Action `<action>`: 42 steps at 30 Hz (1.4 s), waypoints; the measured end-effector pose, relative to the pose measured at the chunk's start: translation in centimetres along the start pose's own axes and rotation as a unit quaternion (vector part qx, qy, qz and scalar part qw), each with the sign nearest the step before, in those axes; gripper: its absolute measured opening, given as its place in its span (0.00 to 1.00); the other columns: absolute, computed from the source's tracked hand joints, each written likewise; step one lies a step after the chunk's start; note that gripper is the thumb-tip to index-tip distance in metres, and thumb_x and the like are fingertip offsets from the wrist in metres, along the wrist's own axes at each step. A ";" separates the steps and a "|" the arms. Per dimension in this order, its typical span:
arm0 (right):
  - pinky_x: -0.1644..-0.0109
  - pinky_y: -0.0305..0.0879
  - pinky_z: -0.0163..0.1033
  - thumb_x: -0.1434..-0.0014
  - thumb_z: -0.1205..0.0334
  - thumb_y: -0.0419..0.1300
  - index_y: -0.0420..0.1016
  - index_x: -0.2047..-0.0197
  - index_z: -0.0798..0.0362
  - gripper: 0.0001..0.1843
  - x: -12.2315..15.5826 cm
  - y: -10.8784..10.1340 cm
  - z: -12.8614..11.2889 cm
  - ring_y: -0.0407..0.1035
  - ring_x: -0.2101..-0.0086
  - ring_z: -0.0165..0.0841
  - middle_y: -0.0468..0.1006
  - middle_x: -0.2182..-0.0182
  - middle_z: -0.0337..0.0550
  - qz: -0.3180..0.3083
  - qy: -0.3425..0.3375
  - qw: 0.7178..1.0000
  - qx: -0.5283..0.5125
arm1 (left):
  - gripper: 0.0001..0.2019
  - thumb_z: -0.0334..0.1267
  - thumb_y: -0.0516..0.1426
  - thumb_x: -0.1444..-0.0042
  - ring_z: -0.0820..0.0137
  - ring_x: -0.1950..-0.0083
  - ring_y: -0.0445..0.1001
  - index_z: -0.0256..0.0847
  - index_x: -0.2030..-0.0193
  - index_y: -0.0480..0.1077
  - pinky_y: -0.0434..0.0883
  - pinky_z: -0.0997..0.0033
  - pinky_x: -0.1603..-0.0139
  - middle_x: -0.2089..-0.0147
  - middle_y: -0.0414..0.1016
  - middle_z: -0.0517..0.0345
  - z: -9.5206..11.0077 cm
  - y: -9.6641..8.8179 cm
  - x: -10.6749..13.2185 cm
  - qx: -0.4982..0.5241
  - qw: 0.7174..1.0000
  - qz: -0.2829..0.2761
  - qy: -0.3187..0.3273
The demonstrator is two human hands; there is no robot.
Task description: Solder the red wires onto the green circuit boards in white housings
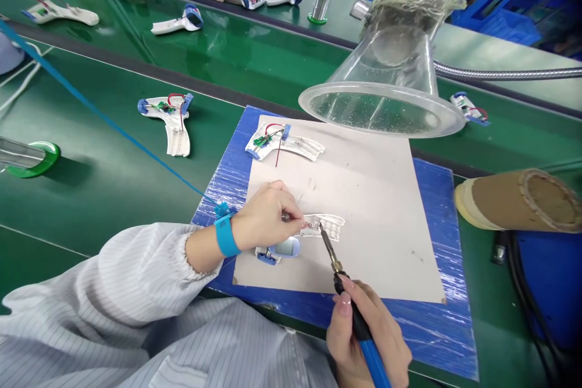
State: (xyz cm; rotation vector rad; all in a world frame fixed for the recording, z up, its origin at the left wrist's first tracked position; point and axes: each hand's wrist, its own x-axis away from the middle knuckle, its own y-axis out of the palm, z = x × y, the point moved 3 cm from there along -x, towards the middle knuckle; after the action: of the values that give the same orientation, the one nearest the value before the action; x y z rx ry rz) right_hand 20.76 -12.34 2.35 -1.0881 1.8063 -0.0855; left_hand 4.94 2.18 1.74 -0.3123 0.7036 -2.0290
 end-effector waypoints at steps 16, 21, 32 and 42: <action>0.64 0.73 0.36 0.46 0.76 0.63 0.76 0.50 0.57 0.19 0.1 0.4 0.4 0.75 0.65 0.30 0.80 0.63 0.44 -0.034 0.017 0.998 0.041 | 0.08 0.33 0.65 0.47 0.67 0.65 0.69 0.42 0.76 0.80 0.64 0.64 0.59 0.78 0.77 0.61 0.6 0.5 0.6 0.001 0.998 0.047 -0.047; 0.65 0.73 0.36 0.45 0.76 0.62 0.76 0.50 0.57 0.18 0.0 0.3 0.2 0.74 0.65 0.30 0.80 0.64 0.44 -0.027 0.021 0.999 0.034 | 0.10 0.35 0.63 0.44 0.66 0.64 0.68 0.43 0.77 0.79 0.61 0.60 0.57 0.78 0.78 0.61 0.8 0.6 0.7 -0.027 0.998 0.045 -0.039; 0.66 0.73 0.33 0.43 0.75 0.61 0.76 0.53 0.57 0.15 -0.7 0.6 0.0 0.74 0.69 0.28 0.79 0.66 0.43 -0.027 0.025 0.998 0.045 | 0.10 0.35 0.62 0.43 0.66 0.65 0.68 0.43 0.75 0.79 0.60 0.60 0.56 0.76 0.80 0.62 1.1 0.8 0.9 -0.062 0.995 0.074 -0.003; 0.64 0.73 0.35 0.46 0.75 0.64 0.75 0.49 0.57 0.19 0.0 0.5 0.4 0.75 0.66 0.30 0.80 0.63 0.45 -0.045 0.016 0.998 0.044 | 0.11 0.35 0.60 0.41 0.67 0.66 0.68 0.43 0.74 0.79 0.59 0.60 0.56 0.76 0.79 0.62 1.2 0.8 0.8 -0.071 0.994 0.078 0.008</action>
State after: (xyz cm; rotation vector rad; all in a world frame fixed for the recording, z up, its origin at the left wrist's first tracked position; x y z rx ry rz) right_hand 20.74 -11.88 1.92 -1.1117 1.7644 -0.2357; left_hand 5.61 0.74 2.19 -0.3133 0.8583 -1.8393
